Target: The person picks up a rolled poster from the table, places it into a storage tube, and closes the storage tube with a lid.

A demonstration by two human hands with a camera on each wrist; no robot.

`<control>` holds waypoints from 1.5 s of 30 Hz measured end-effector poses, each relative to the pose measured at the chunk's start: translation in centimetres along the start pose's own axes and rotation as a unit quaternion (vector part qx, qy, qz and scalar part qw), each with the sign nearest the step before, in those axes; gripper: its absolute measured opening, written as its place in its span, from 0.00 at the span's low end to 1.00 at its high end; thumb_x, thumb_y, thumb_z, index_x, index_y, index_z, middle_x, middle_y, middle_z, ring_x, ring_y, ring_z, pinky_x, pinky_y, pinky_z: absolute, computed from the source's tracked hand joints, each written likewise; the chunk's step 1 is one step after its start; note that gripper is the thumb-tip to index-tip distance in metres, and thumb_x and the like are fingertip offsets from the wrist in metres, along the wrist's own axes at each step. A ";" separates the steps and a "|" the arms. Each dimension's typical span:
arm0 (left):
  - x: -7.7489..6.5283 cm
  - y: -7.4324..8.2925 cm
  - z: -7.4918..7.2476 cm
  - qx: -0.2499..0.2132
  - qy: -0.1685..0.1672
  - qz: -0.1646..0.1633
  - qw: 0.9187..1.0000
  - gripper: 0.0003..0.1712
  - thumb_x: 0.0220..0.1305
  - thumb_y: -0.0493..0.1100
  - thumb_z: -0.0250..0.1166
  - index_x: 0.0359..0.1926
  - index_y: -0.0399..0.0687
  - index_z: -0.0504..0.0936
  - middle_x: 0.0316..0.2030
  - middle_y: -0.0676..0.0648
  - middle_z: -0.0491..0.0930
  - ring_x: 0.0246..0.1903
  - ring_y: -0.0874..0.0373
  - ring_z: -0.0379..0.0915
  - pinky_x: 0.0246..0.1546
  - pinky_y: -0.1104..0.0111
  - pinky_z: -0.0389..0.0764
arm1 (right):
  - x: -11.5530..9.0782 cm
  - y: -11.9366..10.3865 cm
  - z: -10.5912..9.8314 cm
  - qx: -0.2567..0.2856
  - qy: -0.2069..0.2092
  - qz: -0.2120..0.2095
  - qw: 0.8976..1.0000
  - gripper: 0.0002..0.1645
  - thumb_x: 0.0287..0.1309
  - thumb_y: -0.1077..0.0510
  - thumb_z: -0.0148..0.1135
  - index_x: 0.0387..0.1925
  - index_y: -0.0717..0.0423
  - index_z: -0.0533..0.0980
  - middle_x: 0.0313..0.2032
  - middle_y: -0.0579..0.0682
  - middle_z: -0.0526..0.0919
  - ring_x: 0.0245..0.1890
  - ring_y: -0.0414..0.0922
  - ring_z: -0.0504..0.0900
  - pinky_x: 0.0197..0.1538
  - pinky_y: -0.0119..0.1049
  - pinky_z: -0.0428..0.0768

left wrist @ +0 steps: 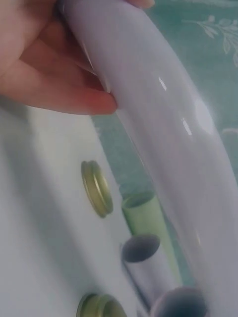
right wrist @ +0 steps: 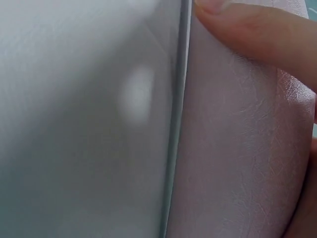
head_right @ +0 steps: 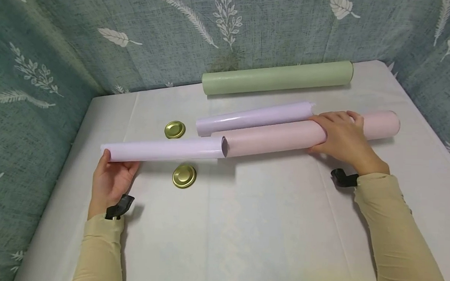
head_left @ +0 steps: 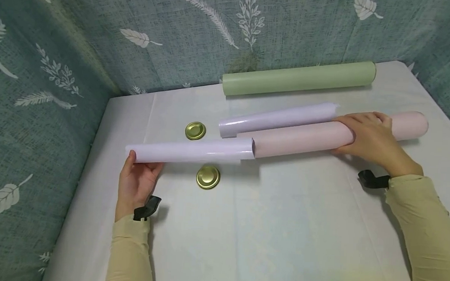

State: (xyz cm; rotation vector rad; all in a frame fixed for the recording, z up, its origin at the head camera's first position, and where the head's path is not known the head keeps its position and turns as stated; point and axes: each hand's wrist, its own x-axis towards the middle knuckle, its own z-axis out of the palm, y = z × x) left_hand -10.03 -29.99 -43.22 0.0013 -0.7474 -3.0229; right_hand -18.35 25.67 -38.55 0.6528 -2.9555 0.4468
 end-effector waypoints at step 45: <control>-0.2 0.9 -0.5 -0.033 0.036 0.049 0.998 0.18 0.65 0.42 0.52 0.53 0.44 0.61 0.49 0.41 0.65 0.53 0.44 0.62 0.58 0.52 0.57 | -0.3 0.6 -1.3 0.056 0.018 0.003 0.998 0.49 0.28 0.40 0.74 0.57 0.49 0.67 0.53 0.60 0.68 0.53 0.61 0.60 0.53 0.61 0.43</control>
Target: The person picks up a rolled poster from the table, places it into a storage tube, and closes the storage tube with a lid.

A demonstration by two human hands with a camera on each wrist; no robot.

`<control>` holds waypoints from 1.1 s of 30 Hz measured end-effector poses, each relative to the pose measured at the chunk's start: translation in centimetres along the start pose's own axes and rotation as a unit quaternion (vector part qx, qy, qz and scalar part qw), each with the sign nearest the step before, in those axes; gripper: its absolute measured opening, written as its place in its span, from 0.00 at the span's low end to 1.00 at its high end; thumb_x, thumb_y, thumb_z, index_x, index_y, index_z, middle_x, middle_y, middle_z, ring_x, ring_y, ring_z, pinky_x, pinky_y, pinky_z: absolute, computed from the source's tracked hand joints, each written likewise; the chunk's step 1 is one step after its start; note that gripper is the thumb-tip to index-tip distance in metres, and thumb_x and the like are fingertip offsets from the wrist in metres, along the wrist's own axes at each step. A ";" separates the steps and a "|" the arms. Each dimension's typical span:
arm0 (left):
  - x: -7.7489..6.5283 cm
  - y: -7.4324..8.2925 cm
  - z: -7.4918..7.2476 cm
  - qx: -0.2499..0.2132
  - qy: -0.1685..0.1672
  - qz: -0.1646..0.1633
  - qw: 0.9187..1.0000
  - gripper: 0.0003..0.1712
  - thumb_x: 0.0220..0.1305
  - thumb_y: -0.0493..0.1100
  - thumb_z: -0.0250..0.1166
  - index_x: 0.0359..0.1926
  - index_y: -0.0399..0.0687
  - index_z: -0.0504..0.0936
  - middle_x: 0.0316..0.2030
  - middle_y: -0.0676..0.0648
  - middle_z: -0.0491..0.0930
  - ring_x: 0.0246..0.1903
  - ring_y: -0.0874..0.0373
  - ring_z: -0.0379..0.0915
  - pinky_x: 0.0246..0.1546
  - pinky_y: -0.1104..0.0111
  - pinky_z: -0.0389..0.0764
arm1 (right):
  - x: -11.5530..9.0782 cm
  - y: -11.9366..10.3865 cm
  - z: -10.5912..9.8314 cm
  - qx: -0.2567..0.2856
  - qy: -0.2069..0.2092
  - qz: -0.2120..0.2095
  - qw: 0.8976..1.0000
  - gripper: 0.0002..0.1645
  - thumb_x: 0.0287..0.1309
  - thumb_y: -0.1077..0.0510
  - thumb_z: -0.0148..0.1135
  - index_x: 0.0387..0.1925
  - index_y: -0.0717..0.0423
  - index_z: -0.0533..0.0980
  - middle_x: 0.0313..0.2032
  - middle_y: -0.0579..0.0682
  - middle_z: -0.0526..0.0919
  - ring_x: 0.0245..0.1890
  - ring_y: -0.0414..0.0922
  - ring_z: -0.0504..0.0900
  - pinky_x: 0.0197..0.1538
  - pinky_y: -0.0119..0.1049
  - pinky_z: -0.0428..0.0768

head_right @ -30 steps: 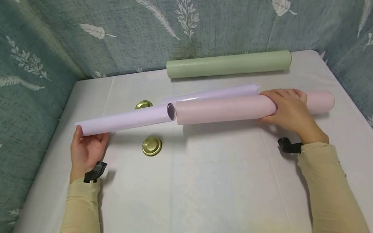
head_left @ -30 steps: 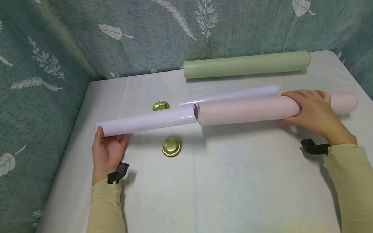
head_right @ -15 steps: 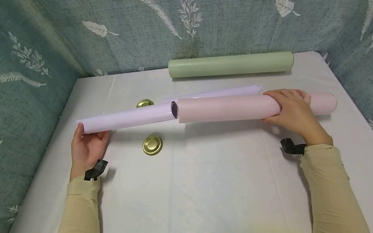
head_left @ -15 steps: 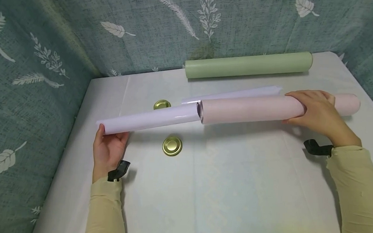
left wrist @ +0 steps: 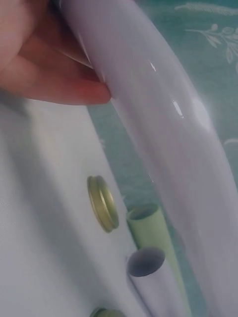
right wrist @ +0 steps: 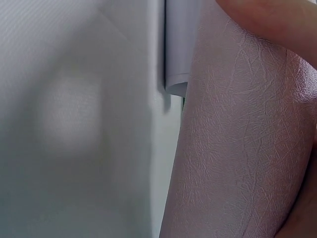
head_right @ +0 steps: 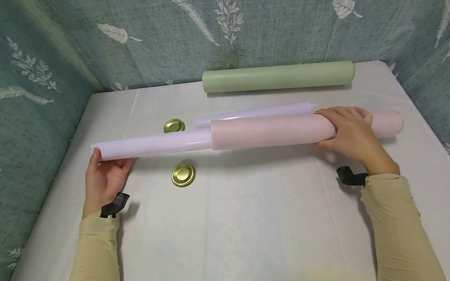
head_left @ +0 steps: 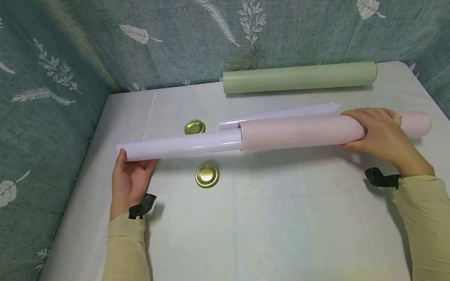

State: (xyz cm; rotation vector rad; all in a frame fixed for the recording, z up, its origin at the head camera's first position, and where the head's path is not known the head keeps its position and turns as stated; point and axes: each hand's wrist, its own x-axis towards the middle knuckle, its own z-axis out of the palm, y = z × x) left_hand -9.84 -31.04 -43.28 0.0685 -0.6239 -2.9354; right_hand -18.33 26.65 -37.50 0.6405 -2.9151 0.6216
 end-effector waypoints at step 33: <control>-0.1 -0.6 0.5 0.264 0.025 0.045 0.963 0.21 0.63 0.38 0.54 0.56 0.45 0.62 0.52 0.41 0.60 0.52 0.47 0.63 0.50 0.55 0.68 | 0.3 -1.3 1.6 -0.060 -0.043 0.004 0.997 0.51 0.29 0.35 0.71 0.57 0.51 0.67 0.52 0.60 0.69 0.52 0.61 0.61 0.55 0.63 0.41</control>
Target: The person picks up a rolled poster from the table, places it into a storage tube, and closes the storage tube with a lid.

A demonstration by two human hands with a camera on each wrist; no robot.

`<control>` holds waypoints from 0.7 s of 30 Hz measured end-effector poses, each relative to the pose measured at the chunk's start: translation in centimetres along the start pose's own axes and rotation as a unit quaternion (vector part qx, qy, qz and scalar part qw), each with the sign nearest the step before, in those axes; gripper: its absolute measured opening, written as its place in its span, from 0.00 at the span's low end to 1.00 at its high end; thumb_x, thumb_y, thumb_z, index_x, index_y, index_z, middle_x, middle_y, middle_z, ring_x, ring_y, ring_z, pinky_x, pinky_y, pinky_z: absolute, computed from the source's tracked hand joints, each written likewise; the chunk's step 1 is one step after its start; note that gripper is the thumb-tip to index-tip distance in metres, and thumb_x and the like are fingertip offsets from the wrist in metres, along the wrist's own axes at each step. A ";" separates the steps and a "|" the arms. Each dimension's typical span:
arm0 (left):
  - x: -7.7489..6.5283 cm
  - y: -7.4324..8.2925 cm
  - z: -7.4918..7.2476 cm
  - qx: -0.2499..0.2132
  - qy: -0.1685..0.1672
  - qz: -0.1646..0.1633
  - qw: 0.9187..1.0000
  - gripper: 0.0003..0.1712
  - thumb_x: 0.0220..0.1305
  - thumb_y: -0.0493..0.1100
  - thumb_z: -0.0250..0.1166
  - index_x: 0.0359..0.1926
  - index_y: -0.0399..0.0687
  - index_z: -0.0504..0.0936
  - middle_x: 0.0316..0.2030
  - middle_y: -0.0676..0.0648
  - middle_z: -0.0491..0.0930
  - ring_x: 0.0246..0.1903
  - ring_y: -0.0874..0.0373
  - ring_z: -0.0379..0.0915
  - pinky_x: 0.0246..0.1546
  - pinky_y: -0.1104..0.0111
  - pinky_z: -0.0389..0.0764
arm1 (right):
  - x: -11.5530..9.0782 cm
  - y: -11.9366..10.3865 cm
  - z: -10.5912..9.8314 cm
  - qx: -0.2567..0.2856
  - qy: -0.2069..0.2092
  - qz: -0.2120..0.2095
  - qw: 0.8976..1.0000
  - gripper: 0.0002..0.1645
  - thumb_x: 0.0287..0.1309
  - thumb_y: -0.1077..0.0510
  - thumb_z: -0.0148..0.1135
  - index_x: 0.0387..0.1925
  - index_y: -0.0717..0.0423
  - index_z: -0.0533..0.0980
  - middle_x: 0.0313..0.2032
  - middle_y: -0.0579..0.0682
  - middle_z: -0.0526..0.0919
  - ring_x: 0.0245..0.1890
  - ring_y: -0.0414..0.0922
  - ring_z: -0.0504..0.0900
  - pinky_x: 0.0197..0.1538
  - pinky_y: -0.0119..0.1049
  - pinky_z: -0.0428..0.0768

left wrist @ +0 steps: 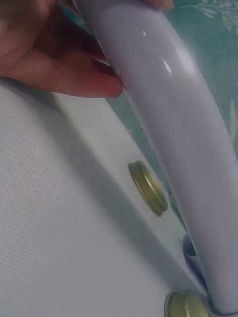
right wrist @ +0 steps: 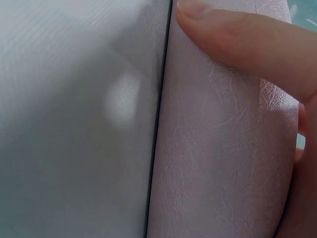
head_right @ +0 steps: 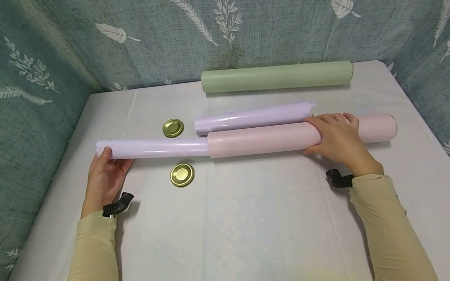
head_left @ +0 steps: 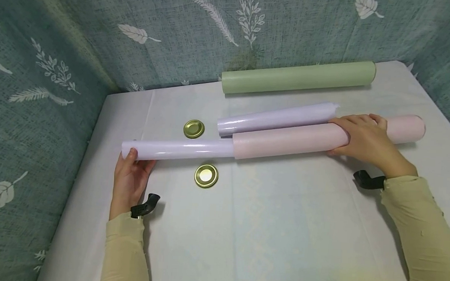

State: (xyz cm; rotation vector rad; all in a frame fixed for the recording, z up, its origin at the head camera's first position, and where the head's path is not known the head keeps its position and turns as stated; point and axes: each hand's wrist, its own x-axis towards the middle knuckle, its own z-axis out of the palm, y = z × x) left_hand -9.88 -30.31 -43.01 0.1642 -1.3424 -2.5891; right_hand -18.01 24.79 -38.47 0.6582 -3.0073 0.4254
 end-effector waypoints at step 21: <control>-0.1 0.2 0.9 0.142 0.018 -0.037 0.989 0.34 0.57 0.42 0.61 0.63 0.44 0.59 0.57 0.42 0.58 0.53 0.49 0.62 0.47 0.61 0.72 | -0.1 -0.4 0.1 -0.002 -0.003 0.000 1.000 0.54 0.28 0.29 0.67 0.59 0.49 0.66 0.52 0.60 0.69 0.53 0.61 0.61 0.54 0.64 0.42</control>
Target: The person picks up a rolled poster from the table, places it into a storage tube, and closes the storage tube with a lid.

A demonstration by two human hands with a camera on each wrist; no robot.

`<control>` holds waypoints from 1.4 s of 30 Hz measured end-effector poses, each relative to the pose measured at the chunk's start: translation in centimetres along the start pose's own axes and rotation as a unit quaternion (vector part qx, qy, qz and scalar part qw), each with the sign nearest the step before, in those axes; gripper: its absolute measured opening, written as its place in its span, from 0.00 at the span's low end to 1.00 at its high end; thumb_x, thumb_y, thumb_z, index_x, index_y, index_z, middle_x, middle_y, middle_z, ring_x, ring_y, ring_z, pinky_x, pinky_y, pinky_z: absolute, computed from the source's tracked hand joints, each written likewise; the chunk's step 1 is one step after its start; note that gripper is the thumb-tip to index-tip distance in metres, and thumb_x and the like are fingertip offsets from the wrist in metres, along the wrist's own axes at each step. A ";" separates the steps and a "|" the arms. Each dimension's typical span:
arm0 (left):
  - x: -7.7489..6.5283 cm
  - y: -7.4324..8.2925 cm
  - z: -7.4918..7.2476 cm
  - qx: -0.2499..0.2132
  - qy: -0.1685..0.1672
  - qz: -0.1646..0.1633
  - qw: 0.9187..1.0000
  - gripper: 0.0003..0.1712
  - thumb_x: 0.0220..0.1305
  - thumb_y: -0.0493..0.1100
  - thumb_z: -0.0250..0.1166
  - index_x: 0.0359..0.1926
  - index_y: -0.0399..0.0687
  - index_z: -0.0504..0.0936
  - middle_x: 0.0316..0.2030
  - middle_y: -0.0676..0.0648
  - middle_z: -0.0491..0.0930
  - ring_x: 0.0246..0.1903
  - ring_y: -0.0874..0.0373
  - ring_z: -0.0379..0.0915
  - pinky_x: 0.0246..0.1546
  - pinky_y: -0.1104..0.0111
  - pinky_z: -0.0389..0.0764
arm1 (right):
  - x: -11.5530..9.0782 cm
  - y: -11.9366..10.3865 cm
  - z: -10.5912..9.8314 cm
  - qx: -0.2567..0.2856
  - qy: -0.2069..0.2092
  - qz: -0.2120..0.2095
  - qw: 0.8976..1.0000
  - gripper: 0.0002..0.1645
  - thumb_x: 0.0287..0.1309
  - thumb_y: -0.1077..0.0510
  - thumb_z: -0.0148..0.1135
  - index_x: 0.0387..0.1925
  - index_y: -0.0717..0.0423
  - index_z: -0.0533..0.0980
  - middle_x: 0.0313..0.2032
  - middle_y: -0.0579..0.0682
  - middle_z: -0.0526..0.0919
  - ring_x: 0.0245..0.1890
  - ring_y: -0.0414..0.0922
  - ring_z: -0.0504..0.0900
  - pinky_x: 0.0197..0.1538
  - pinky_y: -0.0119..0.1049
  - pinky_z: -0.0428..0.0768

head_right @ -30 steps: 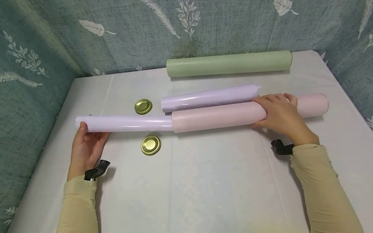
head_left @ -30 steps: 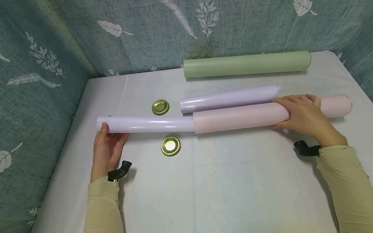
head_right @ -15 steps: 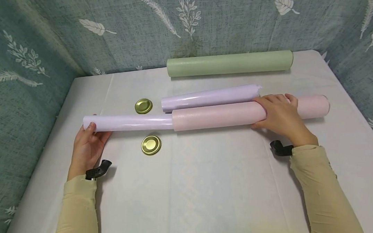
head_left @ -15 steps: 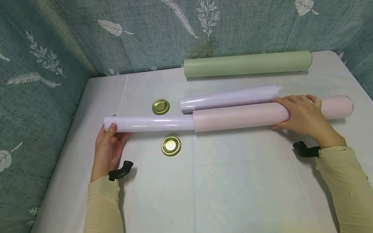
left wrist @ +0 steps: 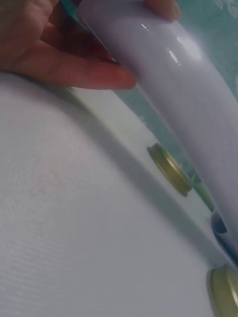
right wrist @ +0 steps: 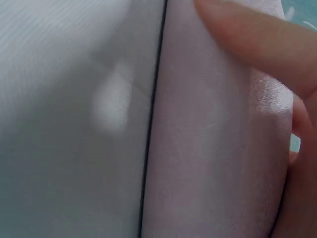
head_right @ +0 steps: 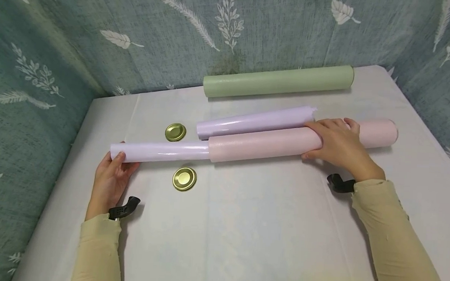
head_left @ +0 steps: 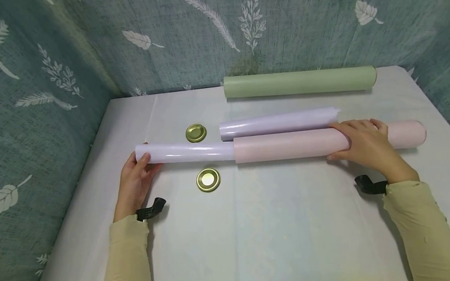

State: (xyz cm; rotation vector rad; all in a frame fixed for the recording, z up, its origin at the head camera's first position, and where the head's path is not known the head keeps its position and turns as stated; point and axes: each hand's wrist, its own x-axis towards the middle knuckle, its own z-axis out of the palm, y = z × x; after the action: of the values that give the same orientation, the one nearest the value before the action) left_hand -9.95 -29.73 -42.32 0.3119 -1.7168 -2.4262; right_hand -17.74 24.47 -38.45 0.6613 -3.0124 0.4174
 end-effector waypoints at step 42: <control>-0.5 0.2 1.5 0.208 0.016 -0.042 0.977 0.33 0.52 0.54 0.63 0.60 0.56 0.66 0.55 0.46 0.63 0.45 0.51 0.68 0.36 0.74 0.77 | -0.3 0.0 -0.1 0.020 -0.001 -0.003 1.000 0.50 0.33 0.31 0.66 0.59 0.48 0.65 0.53 0.61 0.67 0.53 0.61 0.60 0.54 0.63 0.41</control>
State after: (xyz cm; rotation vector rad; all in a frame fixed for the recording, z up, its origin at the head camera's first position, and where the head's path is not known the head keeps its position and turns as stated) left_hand -9.87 -28.26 -41.62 0.4763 -2.2311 -2.0777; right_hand -17.44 24.60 -38.39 0.6733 -3.0111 0.4777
